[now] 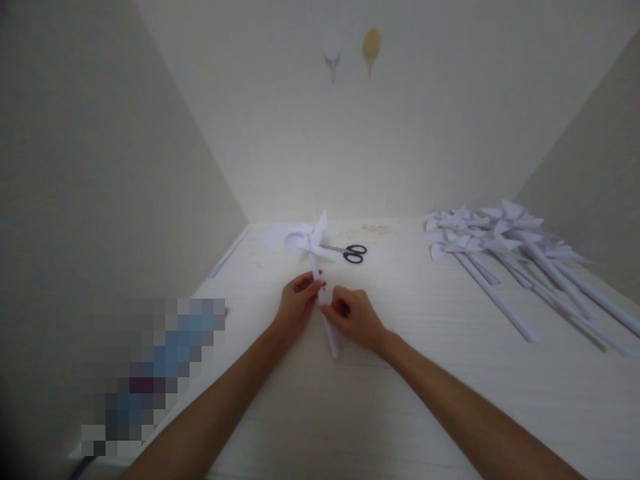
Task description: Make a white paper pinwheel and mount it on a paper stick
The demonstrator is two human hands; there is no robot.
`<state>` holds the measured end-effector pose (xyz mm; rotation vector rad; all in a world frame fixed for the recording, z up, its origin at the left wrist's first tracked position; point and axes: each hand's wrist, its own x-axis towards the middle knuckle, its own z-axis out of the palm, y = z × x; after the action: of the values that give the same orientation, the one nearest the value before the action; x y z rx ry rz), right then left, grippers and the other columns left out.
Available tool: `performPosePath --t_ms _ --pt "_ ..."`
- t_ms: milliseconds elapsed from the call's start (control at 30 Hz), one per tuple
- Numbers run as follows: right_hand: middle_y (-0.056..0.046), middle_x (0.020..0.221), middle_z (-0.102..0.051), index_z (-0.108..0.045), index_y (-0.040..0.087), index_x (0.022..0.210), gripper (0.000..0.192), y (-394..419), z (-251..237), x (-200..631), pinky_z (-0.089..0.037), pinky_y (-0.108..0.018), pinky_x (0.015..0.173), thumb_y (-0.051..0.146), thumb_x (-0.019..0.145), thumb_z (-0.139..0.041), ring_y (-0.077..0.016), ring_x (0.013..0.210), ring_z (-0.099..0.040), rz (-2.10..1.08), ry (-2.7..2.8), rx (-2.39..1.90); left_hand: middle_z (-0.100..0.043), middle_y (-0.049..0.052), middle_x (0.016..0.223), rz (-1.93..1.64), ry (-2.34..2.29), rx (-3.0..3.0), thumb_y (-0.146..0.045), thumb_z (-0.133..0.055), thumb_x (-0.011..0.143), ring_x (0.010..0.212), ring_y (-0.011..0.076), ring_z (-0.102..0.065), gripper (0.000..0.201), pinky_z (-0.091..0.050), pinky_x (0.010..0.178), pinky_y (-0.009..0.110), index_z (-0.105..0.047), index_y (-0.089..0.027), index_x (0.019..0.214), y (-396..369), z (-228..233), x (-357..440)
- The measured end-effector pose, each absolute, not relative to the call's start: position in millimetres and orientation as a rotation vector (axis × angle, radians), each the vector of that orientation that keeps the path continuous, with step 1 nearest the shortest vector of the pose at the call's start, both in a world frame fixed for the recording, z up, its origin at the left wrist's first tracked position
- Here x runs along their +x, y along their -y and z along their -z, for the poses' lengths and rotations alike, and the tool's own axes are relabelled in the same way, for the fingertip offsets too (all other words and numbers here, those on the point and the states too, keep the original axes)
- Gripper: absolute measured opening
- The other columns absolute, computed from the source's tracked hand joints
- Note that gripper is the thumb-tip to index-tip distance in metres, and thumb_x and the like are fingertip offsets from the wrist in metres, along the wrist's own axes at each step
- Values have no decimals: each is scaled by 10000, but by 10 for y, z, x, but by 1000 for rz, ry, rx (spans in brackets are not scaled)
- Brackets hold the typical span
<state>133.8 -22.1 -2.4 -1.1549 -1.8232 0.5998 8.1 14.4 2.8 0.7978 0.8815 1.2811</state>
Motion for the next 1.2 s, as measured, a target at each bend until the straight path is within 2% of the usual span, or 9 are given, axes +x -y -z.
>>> performPosePath --t_ms 133,333,533,733,867,1000,1200 --pt "62 435 -333 -288 190 475 316 209 36 1324 -245 -205 439 239 709 -495 -60 418 -295 -538 2069 -1108 -636 3 628 -1308 -878 795 -218 -737 474 592 88 -545 298 -415 641 240 -655 -144 750 -162 -23 70" --pt "57 432 -334 -272 199 481 296 196 41 1321 -248 -206 430 213 697 -474 -65 415 -297 -488 1901 -1190 -650 20 659 -1157 -900 1042 -215 -733 488 622 113 -560 238 -426 653 251 -666 -135 702 -132 4 82" --pt "60 416 -356 -306 197 475 323 196 44 1309 -255 -205 428 268 702 -525 -62 396 -298 -351 1829 -1270 -641 10 646 -1195 -916 1062 -220 -729 498 595 108 -553 208 -429 646 253 -659 -139 676 -165 31 84" --pt "38 530 -504 -483 196 715 118 181 69 1316 -320 -199 449 300 735 -534 -83 432 -405 -313 1734 -1354 -647 15 667 -1216 -893 1067 -205 -725 502 632 116 -563 210 -431 671 253 -655 -135 687 -187 25 106" --pt "-9 626 -570 -535 183 818 109 167 89 1376 -376 -224 516 273 773 -495 -113 508 -474 -221 1790 -1348 -656 28 692 -1170 -881 1135 -211 -709 536 664 124 -578 185 -439 707 265 -652 -128 690 -164 -7 97" --pt "-55 721 -601 -556 173 809 132 249 -2 1664 -399 -255 574 268 790 -466 -147 601 -514 -121 1897 -1435 -663 34 697 -1146 -906 1138 -201 -723 515 673 130 -590 212 -451 726 278 -647 -134 701 -154 -19 83" --pt "-43 647 -565 -574 172 799 218 622 -157 2623 -365 -259 521 354 792 -454 -141 519 -471 99 1829 -1703 -664 33 684 -1107 -886 1139 -196 -725 504 658 126 -595 216 -458 715 278 -646 -136 696 -159 8 82"
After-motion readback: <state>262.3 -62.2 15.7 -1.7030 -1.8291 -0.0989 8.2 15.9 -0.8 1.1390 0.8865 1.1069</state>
